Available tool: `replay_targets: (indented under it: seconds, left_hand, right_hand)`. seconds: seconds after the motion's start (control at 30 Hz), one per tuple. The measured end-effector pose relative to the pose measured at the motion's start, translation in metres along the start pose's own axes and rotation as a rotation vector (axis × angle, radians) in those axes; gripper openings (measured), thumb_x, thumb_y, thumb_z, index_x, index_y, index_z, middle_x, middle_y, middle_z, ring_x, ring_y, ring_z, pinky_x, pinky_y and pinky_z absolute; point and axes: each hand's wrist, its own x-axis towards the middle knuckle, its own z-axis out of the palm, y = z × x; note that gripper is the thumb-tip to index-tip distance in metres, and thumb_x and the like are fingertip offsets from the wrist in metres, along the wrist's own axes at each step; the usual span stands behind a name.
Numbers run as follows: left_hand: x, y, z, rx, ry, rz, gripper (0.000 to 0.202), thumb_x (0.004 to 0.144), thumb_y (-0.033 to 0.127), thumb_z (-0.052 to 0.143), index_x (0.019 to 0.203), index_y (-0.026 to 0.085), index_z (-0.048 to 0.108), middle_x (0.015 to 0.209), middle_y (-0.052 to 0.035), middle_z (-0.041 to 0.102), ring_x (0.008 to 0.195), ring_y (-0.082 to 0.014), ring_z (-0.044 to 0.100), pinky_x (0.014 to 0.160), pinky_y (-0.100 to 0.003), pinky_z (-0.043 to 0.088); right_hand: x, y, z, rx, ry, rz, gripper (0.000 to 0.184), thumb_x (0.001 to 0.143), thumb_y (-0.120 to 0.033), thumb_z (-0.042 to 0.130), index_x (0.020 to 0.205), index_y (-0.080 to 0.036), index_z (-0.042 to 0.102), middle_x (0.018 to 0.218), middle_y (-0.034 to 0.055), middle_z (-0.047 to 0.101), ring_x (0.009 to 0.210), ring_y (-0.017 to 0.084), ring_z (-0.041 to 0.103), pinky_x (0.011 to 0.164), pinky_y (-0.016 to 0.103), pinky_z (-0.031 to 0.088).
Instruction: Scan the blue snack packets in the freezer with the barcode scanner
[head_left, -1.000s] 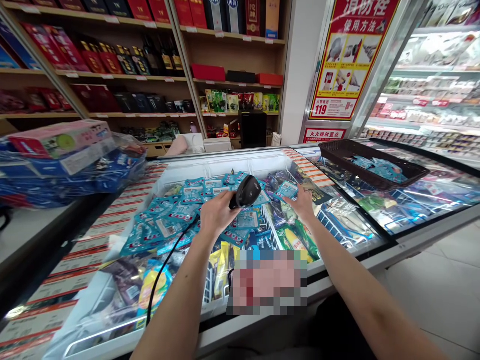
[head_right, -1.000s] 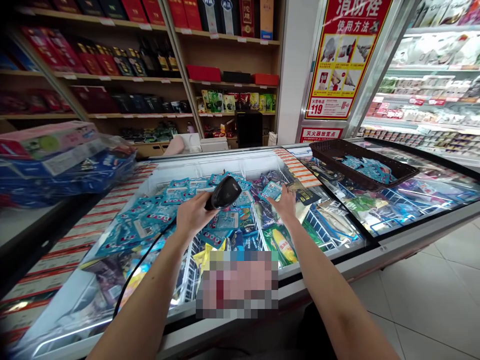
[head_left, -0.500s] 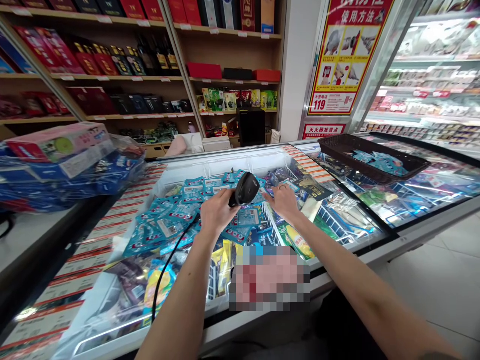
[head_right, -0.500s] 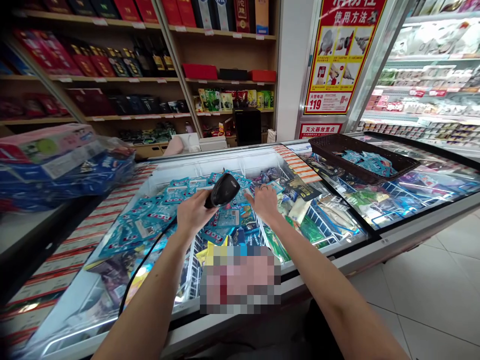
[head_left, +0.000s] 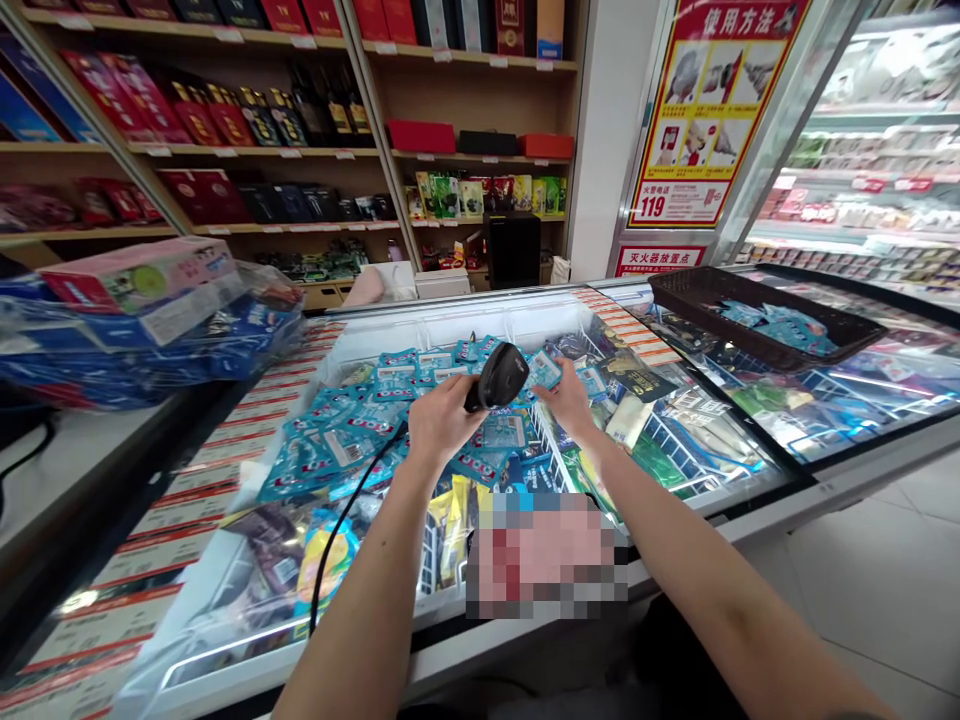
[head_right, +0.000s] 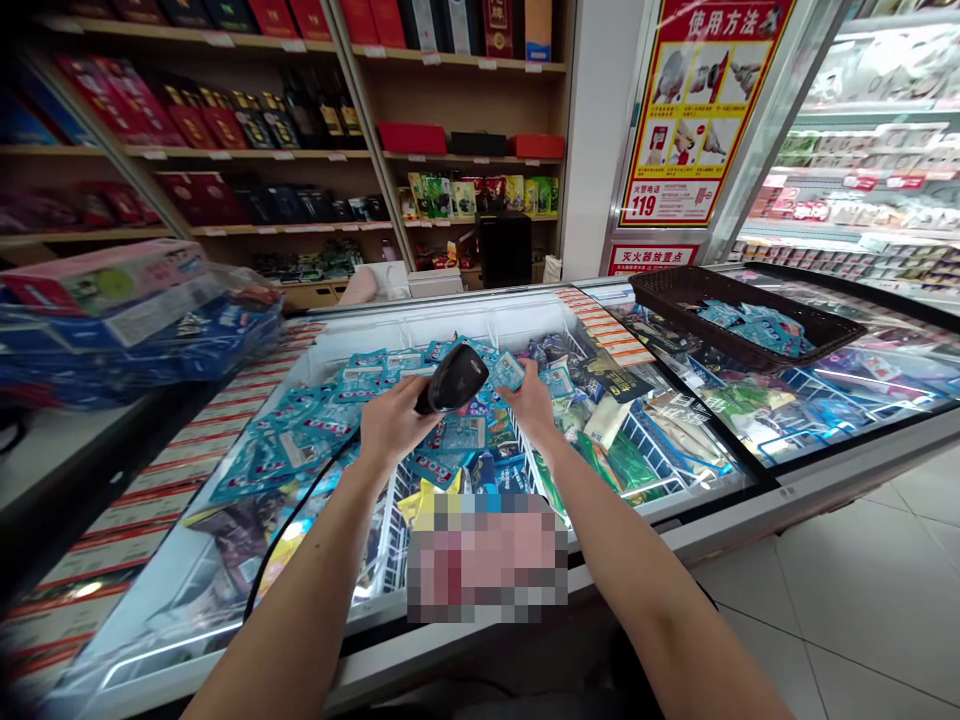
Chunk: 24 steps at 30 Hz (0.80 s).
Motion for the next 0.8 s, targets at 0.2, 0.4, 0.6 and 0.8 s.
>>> replay_targets:
  seconds: [0.2,0.4,0.6,0.8]
  left_hand:
    - [0.0003,0.0032,-0.0066,-0.081,-0.026,-0.003,0.034,0.075,0.038,0.051,0.106,0.026,0.058,0.104,-0.0008,0.064,0.090,-0.0197,0.059,0.064,-0.024,0.038]
    - [0.0006,0.0069,-0.0094,-0.088,-0.099,-0.030,0.033,0.074,0.040,0.052,0.104,0.027,0.059,0.100,-0.0001,0.065,0.088,-0.0200,0.059,0.062,-0.024,0.038]
    - [0.0007,0.0058,-0.0093,-0.094,-0.132,0.004,0.034,0.075,0.047,0.051,0.101,0.027,0.060,0.095,-0.0011,0.066,0.081,-0.0194,0.059,0.057,-0.024,0.034]
    - [0.0015,0.0055,-0.0087,-0.107,-0.141,-0.010,0.034,0.075,0.047,0.051,0.102,0.028,0.059,0.095,-0.0005,0.066,0.080,-0.0189,0.059,0.053,-0.023,0.032]
  right_hand:
    - [0.0057,0.0010,-0.0103,0.323,0.002,-0.007,0.038,0.073,-0.045,0.054,0.102,-0.021,0.049,0.073,0.0006,0.060,0.065,0.016,0.055,0.062,0.029,0.046]
    - [0.0033,0.0045,-0.0089,0.419,0.013,0.064,0.030,0.072,-0.046,0.053,0.088,-0.022,0.050,0.068,-0.0009,0.056,0.060,0.014,0.052,0.049,0.026,0.046]
    - [0.0032,0.0073,-0.0085,0.474,-0.006,0.061,0.029,0.070,-0.046,0.054,0.084,-0.022,0.049,0.066,-0.0016,0.053,0.059,0.014,0.051,0.049,0.026,0.047]
    - [0.0030,0.0074,-0.0086,0.496,-0.032,0.077,0.028,0.070,-0.046,0.055,0.079,-0.023,0.042,0.060,-0.0051,0.045,0.054,0.011,0.047,0.047,0.024,0.045]
